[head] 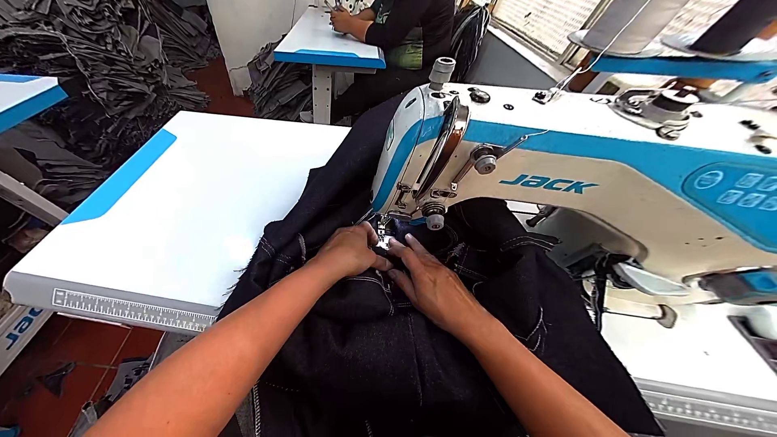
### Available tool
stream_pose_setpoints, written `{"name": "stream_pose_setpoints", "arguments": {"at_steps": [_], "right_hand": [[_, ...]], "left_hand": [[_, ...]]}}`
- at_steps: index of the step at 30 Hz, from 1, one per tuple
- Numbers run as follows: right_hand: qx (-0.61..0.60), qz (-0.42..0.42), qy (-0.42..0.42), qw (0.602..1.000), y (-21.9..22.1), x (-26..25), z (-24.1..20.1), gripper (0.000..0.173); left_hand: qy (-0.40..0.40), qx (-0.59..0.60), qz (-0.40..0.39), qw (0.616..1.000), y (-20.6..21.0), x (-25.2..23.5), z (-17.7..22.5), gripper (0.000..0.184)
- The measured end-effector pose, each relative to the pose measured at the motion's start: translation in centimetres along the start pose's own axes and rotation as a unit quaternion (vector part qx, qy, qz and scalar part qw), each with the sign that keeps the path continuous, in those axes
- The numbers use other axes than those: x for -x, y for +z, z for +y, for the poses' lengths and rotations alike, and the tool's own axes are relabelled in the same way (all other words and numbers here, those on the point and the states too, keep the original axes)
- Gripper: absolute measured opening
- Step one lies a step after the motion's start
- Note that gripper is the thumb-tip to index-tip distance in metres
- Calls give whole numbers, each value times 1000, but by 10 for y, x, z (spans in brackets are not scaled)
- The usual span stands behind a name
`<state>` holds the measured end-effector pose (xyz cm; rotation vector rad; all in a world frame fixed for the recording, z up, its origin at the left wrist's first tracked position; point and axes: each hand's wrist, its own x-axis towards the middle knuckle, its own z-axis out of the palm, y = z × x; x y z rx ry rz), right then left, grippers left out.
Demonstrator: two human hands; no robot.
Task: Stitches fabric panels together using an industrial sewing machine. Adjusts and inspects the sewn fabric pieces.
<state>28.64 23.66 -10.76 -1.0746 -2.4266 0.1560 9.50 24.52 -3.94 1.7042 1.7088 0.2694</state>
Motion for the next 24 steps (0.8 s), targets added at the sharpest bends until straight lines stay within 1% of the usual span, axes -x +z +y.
{"name": "stream_pose_setpoints", "arguments": {"at_steps": [3, 4, 5, 7, 10, 17, 24], "right_hand": [[4, -30, 38, 999, -1, -9, -3, 38], [7, -36, 48, 998, 0, -12, -3, 38], [9, -41, 58, 997, 0, -16, -3, 39], [11, -44, 71, 996, 0, -21, -3, 42], [-1, -36, 82, 996, -1, -26, -1, 46], [-31, -4, 64, 997, 2, -31, 8, 32], [-25, -7, 69, 997, 1, -30, 8, 33]], "left_hand": [[3, -12, 6, 1000, -8, -13, -2, 71], [6, -18, -1, 1000, -12, -17, -3, 74], [9, -17, -9, 1000, -16, -21, -3, 74], [18, 6, -21, 1000, -23, -29, -6, 68], [29, 28, -24, 999, -29, -37, -10, 64], [51, 39, -5, 998, -33, -49, -15, 61], [54, 46, -13, 997, -33, -50, -16, 64]]}}
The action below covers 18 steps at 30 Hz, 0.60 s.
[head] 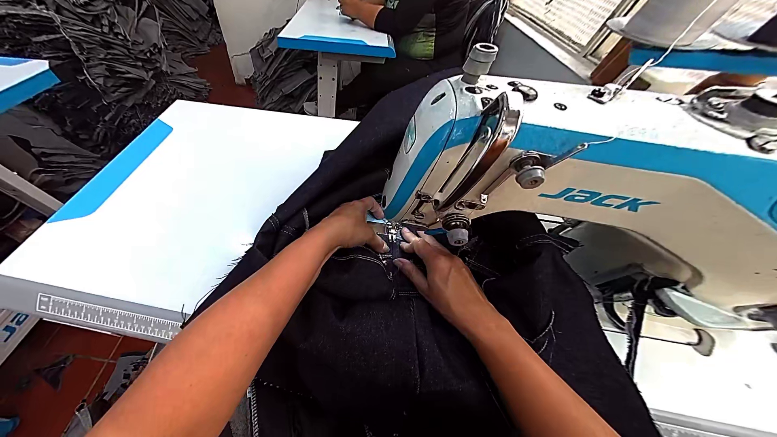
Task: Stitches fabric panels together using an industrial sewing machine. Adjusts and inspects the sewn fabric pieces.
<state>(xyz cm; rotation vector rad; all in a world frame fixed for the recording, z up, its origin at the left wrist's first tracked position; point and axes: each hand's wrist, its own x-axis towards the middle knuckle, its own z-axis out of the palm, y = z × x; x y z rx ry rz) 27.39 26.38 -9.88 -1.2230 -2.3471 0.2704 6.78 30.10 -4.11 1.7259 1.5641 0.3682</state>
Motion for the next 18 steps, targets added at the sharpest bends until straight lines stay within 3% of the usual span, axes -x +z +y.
{"name": "stream_pose_setpoints", "arguments": {"at_steps": [7, 10, 12, 15, 18], "right_hand": [[6, 12, -17, 1000, 0, 2, 1, 31], [18, 61, -85, 994, -2, 10, -6, 19], [31, 75, -117, 990, -5, 21, -11, 13], [23, 48, -114, 992, -8, 33, -7, 25], [6, 43, -112, 993, -9, 36, 7, 26]], "left_hand": [[-4, -48, 6, 999, 1, 2, 4, 61], [1, -227, 49, 973, 10, 38, 31, 38], [59, -310, 117, 942, 35, 74, 49, 23], [115, -284, 133, 942, 88, 106, 42, 39], [123, -223, 107, 961, 99, 104, -5, 55]]}}
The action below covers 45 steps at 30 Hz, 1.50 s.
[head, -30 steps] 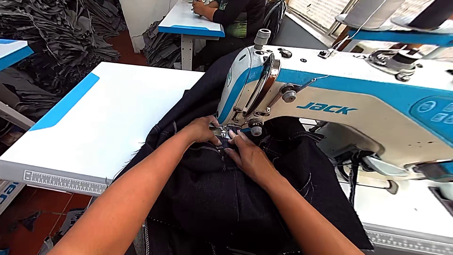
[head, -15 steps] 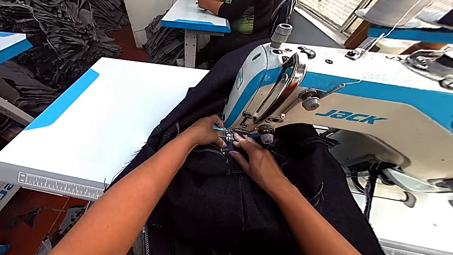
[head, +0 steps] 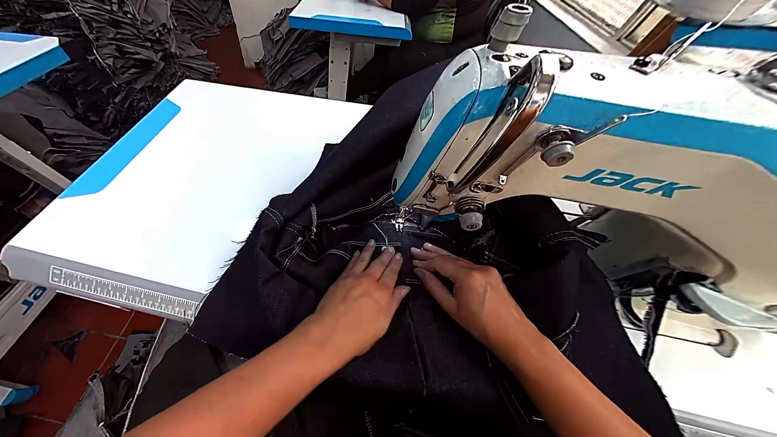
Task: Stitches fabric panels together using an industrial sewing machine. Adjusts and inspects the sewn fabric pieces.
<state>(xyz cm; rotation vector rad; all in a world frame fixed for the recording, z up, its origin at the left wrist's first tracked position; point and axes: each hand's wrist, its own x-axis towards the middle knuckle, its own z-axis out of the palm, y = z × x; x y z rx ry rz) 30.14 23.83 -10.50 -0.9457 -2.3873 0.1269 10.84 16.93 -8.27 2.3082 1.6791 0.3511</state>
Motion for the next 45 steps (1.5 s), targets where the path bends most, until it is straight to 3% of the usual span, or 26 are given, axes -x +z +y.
{"name": "stream_pose_setpoints", "arguments": {"at_steps": [4, 8, 11, 16, 18, 21, 26, 45], "right_hand": [[-2, 7, 4, 1000, -1, -1, 1, 25], [-3, 9, 8, 1000, -1, -1, -1, 23], [1, 10, 7, 1000, -1, -1, -3, 22], [7, 12, 11, 1000, 0, 0, -5, 23], [19, 11, 6, 1000, 1, 0, -6, 23], [38, -2, -3, 999, 1, 0, -6, 25], [47, -12, -6, 999, -2, 0, -6, 27], [51, -25, -11, 998, -1, -2, -2, 30]], "left_hand": [[0, -7, -6, 1000, -10, 0, -10, 49], [-35, -31, -29, 998, -26, -13, 0, 31], [-65, -103, -69, 990, -36, -31, 9, 33], [-14, -104, 111, 988, -8, -31, -22, 31], [23, -116, 124, 985, -5, -28, -29, 39], [53, -124, 87, 987, -3, -26, -29, 39], [10, -126, -7, 992, -13, -27, -21, 45], [16, -111, 3, 994, -15, -29, -26, 43]]}}
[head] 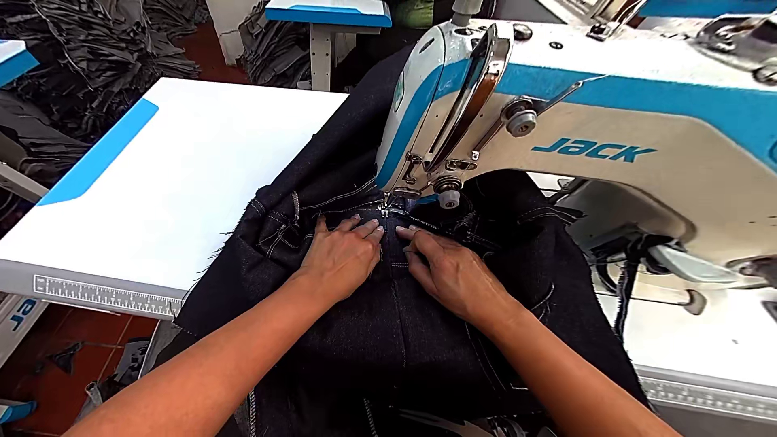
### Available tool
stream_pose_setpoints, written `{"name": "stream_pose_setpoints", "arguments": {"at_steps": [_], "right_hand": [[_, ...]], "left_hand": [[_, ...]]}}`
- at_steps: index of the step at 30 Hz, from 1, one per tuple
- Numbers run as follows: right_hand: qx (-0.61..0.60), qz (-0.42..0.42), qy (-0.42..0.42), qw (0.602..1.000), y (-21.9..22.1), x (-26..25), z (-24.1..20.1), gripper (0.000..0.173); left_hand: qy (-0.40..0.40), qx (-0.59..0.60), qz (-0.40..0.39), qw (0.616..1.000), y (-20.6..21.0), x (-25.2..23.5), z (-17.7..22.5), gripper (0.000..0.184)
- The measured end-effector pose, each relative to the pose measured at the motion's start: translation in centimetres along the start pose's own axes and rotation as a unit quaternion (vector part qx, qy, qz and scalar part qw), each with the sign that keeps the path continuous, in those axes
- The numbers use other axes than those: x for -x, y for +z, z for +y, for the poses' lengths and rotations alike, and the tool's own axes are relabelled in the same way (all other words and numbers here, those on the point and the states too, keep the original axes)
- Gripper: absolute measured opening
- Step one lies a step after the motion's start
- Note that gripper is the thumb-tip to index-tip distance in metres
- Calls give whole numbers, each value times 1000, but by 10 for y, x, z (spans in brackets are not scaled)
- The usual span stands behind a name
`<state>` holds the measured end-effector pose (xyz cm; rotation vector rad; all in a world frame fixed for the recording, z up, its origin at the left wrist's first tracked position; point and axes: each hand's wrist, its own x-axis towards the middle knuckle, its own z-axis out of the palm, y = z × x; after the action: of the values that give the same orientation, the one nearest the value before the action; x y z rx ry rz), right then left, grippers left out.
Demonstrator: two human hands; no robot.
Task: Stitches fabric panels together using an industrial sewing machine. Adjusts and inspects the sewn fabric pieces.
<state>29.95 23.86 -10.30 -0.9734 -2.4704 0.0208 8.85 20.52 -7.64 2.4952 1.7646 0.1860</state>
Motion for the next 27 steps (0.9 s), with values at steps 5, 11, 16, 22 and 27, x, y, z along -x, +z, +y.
{"name": "stream_pose_setpoints", "arguments": {"at_steps": [5, 11, 16, 22, 27], "right_hand": [[-7, 8, 5, 1000, 1, -7, 3, 26], [-7, 3, 15, 1000, 2, -15, 6, 26], [-6, -1, 28, 1000, 3, -17, 6, 26], [-5, 1, 33, 999, 3, -19, 5, 25], [-3, 3, 42, 999, 5, -22, 5, 24]], "left_hand": [[-1, 11, 2, 1000, -1, -7, -5, 42], [-1, 28, 3, 1000, -3, -18, -14, 42], [3, 25, 1, 1000, -3, -21, -16, 42], [-5, 23, -16, 1000, -7, -23, -17, 42], [-7, 20, -22, 1000, -9, -28, -20, 42]]}}
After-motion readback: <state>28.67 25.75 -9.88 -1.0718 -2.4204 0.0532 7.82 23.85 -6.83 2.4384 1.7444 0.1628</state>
